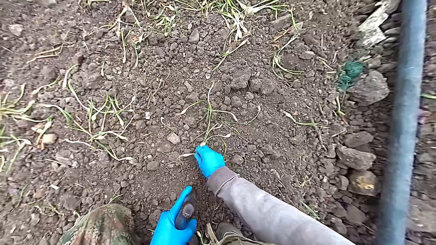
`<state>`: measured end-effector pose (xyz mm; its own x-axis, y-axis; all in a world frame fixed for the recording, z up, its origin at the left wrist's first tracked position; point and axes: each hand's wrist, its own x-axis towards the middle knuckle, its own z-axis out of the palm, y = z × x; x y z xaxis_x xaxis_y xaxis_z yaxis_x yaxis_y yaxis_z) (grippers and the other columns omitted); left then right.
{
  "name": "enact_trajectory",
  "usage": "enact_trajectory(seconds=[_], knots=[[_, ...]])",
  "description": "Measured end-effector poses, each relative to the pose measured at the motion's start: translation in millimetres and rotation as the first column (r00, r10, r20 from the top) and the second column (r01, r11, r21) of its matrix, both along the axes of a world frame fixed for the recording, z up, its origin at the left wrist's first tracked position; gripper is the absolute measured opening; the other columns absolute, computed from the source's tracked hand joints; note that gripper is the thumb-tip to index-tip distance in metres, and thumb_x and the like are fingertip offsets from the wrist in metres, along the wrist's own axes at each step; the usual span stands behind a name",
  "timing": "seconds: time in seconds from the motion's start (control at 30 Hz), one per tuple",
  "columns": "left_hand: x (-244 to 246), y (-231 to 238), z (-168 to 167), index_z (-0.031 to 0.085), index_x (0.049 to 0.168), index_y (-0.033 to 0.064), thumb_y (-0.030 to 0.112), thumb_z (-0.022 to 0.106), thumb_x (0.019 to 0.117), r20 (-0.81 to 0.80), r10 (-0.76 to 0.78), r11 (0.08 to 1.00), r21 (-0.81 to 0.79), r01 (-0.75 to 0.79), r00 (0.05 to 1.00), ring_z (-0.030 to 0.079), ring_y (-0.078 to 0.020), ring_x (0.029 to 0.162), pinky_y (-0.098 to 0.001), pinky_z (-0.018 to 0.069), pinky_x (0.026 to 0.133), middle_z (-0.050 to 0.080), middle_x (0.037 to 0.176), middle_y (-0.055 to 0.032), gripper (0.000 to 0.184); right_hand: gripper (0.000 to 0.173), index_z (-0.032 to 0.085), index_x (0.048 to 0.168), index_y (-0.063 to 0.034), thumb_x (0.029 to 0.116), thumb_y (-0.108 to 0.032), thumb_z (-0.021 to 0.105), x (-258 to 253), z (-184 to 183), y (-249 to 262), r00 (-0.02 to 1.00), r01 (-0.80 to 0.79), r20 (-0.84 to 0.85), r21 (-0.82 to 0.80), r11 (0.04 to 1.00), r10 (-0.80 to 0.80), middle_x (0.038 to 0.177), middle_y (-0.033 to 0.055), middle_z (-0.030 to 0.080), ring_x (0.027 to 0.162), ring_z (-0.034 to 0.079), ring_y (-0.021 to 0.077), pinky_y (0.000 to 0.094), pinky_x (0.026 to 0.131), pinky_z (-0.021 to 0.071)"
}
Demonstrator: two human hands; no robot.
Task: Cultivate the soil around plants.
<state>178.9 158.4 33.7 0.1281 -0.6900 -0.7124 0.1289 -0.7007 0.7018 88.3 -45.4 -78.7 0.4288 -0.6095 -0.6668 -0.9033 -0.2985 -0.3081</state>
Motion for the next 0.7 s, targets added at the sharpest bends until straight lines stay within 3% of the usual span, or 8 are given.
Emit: enact_trajectory(seconds=[0.07,0.13,0.2,0.33,0.4,0.5,0.6,0.7], knots=[[5.5,-0.4,-2.6,0.056,0.147,0.0087,0.011,0.076,0.0854,0.071,0.039,0.999,-0.023,-0.037,0.997,0.065,0.0006,0.078,-0.0217,0.0566,0.077,0.074,0.110,0.0047,0.065,0.027,0.071,0.125,-0.0144,0.1077,-0.027,0.055,-25.6,8.0,-7.4,0.990,0.071,0.127,-0.102,0.992,-0.058,0.120,0.0135,0.072,0.103,0.073,0.0346,0.0566,0.084,0.0578],[20.7,-1.8,-1.1,0.067,0.126,0.0071,0.012,0.076,0.0815,0.061,0.197,0.979,-0.073,-0.193,0.978,0.052,-0.0049,0.050,-0.0240,0.0471,0.048,0.063,0.069,0.0056,0.046,0.022,0.077,0.117,-0.0141,0.1040,-0.022,0.062,-57.8,7.1,-9.5,0.939,0.175,0.333,-0.253,0.952,-0.084,0.110,0.0129,0.075,0.093,0.075,0.0334,0.0574,0.077,0.0597],[46.8,-7.2,23.4,0.057,0.143,0.0105,0.012,0.074,0.0850,-0.103,0.270,0.941,-0.183,-0.285,0.957,0.044,-0.0053,0.040,-0.0230,0.0416,0.038,0.051,0.056,0.0064,0.060,0.017,0.080,0.110,-0.0134,0.0997,-0.016,0.066,-92.1,4.7,0.9,0.895,0.190,0.445,-0.319,0.928,-0.031,0.105,0.0103,0.074,0.089,0.074,0.0286,0.0525,0.074,0.0610],[81.7,-48.1,97.3,0.061,0.136,0.0119,0.016,0.072,0.0896,0.007,0.092,0.867,-0.493,-0.077,0.996,0.061,-0.0052,0.059,-0.0234,0.0549,0.054,0.068,0.079,0.0049,0.048,0.021,0.081,0.108,-0.0161,0.0954,-0.009,0.066,-144.7,-7.7,33.3,0.932,-0.013,0.344,-0.285,0.959,0.115,0.102,0.0087,0.074,0.093,0.073,0.0268,0.0477,0.082,0.0614],[81.9,-68.4,106.2,0.068,0.128,0.0140,0.017,0.077,0.0893,0.094,-0.041,0.877,-0.475,0.080,0.995,0.066,-0.0050,0.069,-0.0225,0.0599,0.063,0.072,0.091,0.0039,0.040,0.020,0.081,0.106,-0.0152,0.0937,-0.007,0.067,-148.2,-3.6,37.9,0.933,-0.035,0.335,-0.273,0.961,0.129,0.102,0.0092,0.075,0.095,0.073,0.0276,0.0486,0.084,0.0609],[35.6,-91.6,37.7,0.066,0.077,0.0170,0.020,0.074,0.0808,0.072,-0.083,0.992,-0.086,0.089,0.994,0.042,-0.0097,0.038,-0.0265,0.0364,0.037,0.050,0.051,0.0008,0.010,0.021,0.081,0.102,-0.0142,0.0894,-0.003,0.069,-131.7,13.9,28.3,0.899,-0.078,0.380,-0.355,0.932,0.220,0.100,0.0103,0.074,0.092,0.072,0.0279,0.0478,0.079,0.0614],[6.9,-73.8,-47.0,0.057,0.074,0.0106,0.015,0.069,0.0860,-0.038,-0.099,0.989,0.106,0.103,0.994,0.041,-0.0133,0.040,-0.0301,0.0366,0.040,0.045,0.051,-0.0018,0.017,0.023,0.080,0.102,-0.0133,0.0885,0.000,0.068,-99.7,30.8,20.9,0.872,-0.265,0.304,-0.369,0.891,0.385,0.103,0.0108,0.073,0.094,0.071,0.0296,0.0465,0.078,0.0598],[18.8,-58.4,-31.9,0.057,0.075,0.0123,0.016,0.067,0.0838,-0.068,0.022,0.992,0.122,-0.014,0.997,0.039,-0.0103,0.037,-0.0266,0.0346,0.038,0.041,0.047,0.0009,0.014,0.024,0.076,0.112,-0.0082,0.0939,0.001,0.063,-65.8,20.8,33.7,0.848,-0.512,0.135,-0.034,0.858,0.512,0.119,0.0141,0.069,0.110,0.066,0.0343,0.0507,0.092,0.0548]])
